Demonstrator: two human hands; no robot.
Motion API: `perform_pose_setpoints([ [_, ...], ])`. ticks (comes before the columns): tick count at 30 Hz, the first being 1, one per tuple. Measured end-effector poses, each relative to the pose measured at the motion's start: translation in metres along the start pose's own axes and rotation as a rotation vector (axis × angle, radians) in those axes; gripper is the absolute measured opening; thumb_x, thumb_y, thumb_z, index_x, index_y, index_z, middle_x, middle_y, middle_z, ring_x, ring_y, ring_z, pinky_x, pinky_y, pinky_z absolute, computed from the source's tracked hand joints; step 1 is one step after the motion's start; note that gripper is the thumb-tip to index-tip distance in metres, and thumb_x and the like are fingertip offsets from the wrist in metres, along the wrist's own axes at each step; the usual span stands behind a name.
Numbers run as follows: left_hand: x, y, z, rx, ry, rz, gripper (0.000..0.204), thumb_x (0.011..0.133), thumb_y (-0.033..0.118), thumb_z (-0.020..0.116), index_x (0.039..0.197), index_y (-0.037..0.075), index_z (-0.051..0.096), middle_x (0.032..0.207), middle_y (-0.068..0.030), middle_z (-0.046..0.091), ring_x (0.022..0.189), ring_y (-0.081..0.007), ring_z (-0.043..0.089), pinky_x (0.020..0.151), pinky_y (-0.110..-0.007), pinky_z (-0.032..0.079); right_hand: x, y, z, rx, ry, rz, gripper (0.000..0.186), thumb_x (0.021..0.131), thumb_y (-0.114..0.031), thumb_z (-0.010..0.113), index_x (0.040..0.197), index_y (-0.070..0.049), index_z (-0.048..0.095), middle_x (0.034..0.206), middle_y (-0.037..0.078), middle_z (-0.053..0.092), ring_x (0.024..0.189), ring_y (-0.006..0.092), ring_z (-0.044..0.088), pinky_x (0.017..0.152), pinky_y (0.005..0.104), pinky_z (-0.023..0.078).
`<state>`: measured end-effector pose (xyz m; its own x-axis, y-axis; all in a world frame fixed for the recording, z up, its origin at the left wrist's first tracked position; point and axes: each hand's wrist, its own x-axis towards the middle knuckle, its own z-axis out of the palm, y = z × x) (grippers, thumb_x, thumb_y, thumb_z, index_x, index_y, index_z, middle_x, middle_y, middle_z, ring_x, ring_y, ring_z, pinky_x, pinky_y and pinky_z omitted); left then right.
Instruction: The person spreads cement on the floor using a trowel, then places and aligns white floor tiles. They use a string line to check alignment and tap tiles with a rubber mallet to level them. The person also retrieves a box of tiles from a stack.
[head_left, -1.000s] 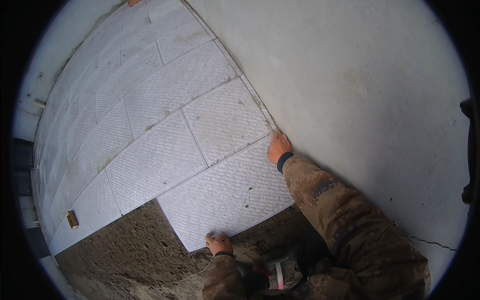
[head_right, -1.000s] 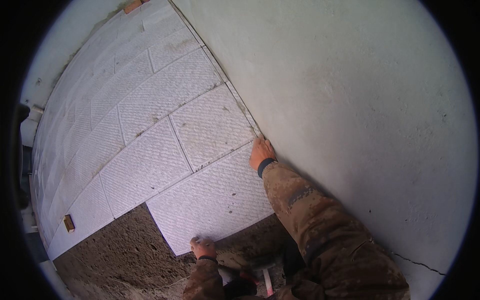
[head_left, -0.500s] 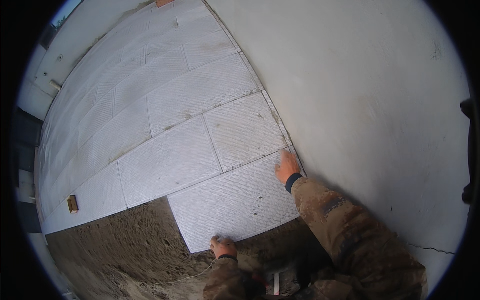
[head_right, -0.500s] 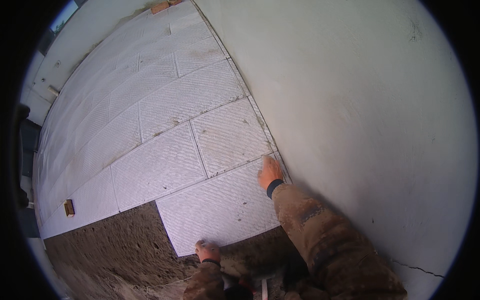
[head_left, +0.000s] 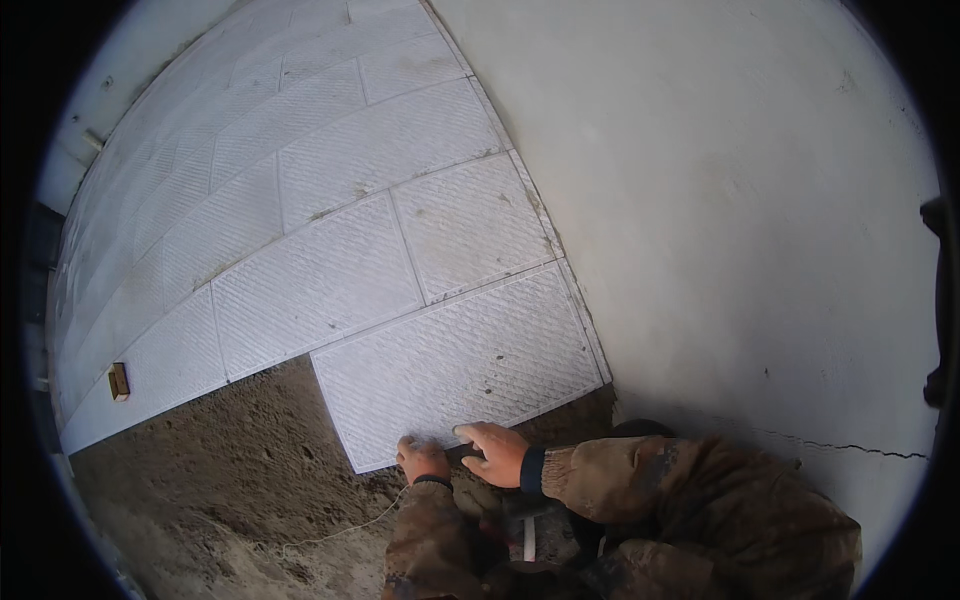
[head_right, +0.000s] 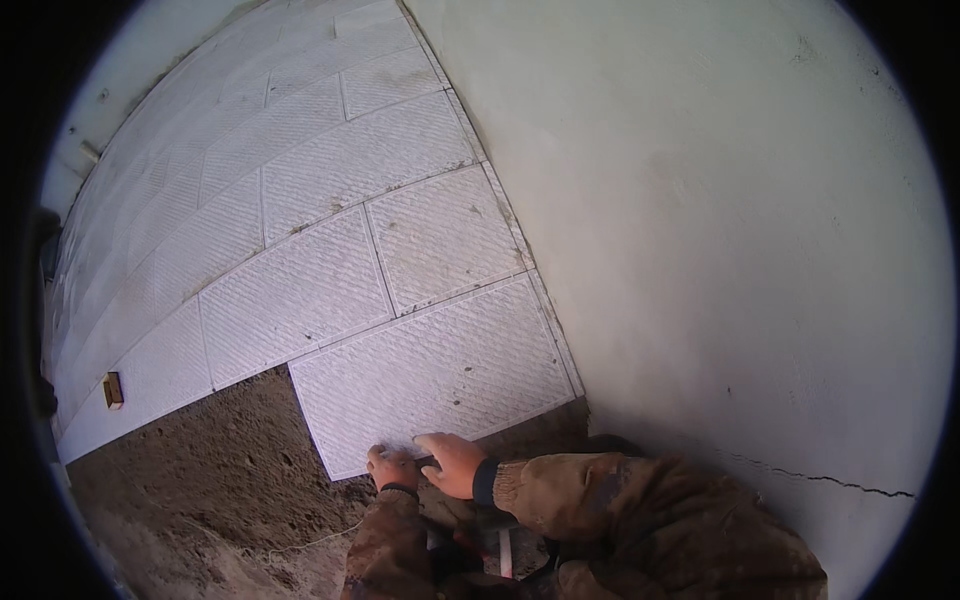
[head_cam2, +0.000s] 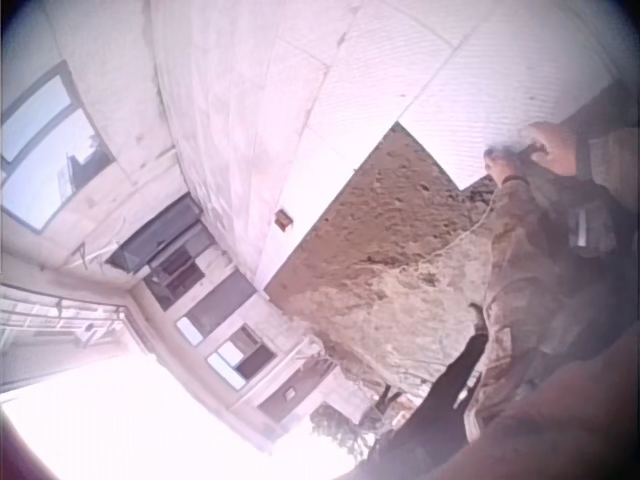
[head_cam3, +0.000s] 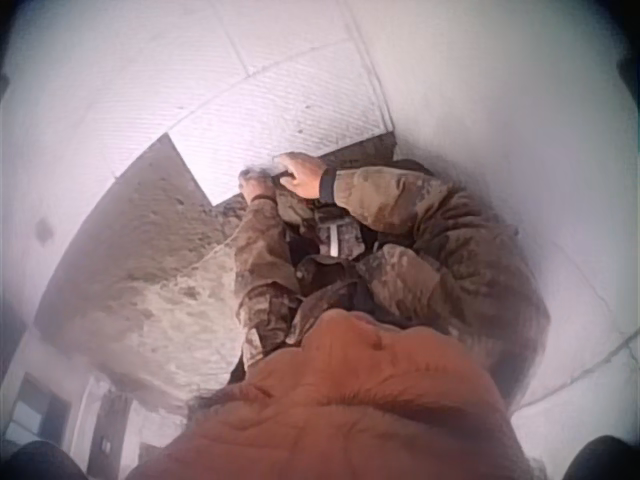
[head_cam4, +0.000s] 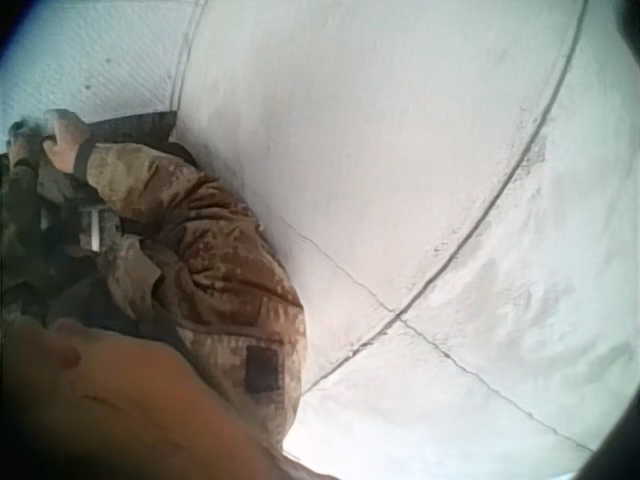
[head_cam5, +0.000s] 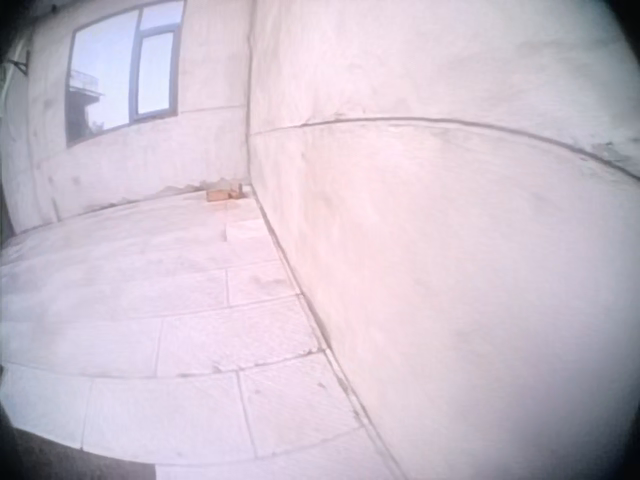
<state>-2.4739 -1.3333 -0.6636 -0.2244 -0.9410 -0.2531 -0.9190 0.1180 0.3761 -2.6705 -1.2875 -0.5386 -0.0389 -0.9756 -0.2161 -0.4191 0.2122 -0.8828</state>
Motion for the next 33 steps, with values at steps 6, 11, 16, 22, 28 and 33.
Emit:
perform_pose_setpoints([
  [6,-0.001,-0.009,0.0,-0.044,-0.001,0.047,0.01,0.081,0.015,0.068,0.085,0.013,0.077,0.131,-0.0228,0.048,0.115,-0.0468,0.049,0.092,-0.052,0.048,-0.028,-0.001,0.01,-0.02,-0.146,0.094,0.047,0.085,-0.016,0.068,0.127,-0.003,0.053,0.111,0.017,0.065,0.1,0.0347,0.064,0.086,0.0437,0.051],
  [11,0.002,-0.016,0.002,-0.07,-0.009,0.057,0.014,0.081,0.022,0.067,0.087,0.013,0.076,0.126,-0.0238,0.052,0.112,-0.0453,0.051,0.095,-0.052,0.045,-0.037,0.006,0.009,-0.065,-0.21,0.163,0.046,0.087,-0.02,0.068,0.128,-0.005,0.053,0.103,0.012,0.068,0.094,0.0323,0.065,0.081,0.0422,0.052],
  [16,-0.001,-0.031,0.001,-0.081,-0.065,0.082,0.011,0.082,0.018,0.068,0.09,0.015,0.075,0.132,-0.018,0.049,0.117,-0.0432,0.048,0.097,-0.048,0.048,-0.031,0.01,0.007,-0.08,-0.322,0.187,0.041,0.088,-0.021,0.067,0.123,-0.002,0.056,0.097,0.014,0.07,0.091,0.0322,0.067,0.079,0.0419,0.053],
  [22,0.002,-0.04,0.005,-0.097,-0.07,0.174,0.014,0.08,0.017,0.069,0.09,0.01,0.074,0.128,-0.0189,0.052,0.112,-0.0418,0.052,0.096,-0.049,0.046,-0.028,0.012,0.012,-0.116,-0.288,0.146,0.036,0.089,-0.023,0.065,0.119,-0.005,0.058,0.094,0.013,0.069,0.089,0.032,0.066,0.077,0.0433,0.052],
  [28,0.0,-0.044,-0.006,-0.074,-0.07,0.245,0.011,0.08,0.013,0.069,0.088,0.007,0.073,0.127,-0.0196,0.053,0.112,-0.0414,0.052,0.094,-0.05,0.047,-0.021,0.012,0.012,-0.119,-0.251,0.109,0.036,0.09,-0.021,0.065,0.12,-0.003,0.058,0.095,0.014,0.068,0.089,0.034,0.065,0.077,0.0444,0.051],
  [33,0.002,-0.036,-0.01,-0.054,-0.009,0.184,0.01,0.081,0.01,0.067,0.088,0.004,0.072,0.13,-0.0229,0.051,0.116,-0.044,0.05,0.097,-0.051,0.046,-0.004,0.016,-0.008,-0.153,-0.168,0.085,0.039,0.089,-0.023,0.067,0.121,-0.002,0.06,0.108,0.018,0.066,0.096,0.0346,0.064,0.081,0.0437,0.051],
])
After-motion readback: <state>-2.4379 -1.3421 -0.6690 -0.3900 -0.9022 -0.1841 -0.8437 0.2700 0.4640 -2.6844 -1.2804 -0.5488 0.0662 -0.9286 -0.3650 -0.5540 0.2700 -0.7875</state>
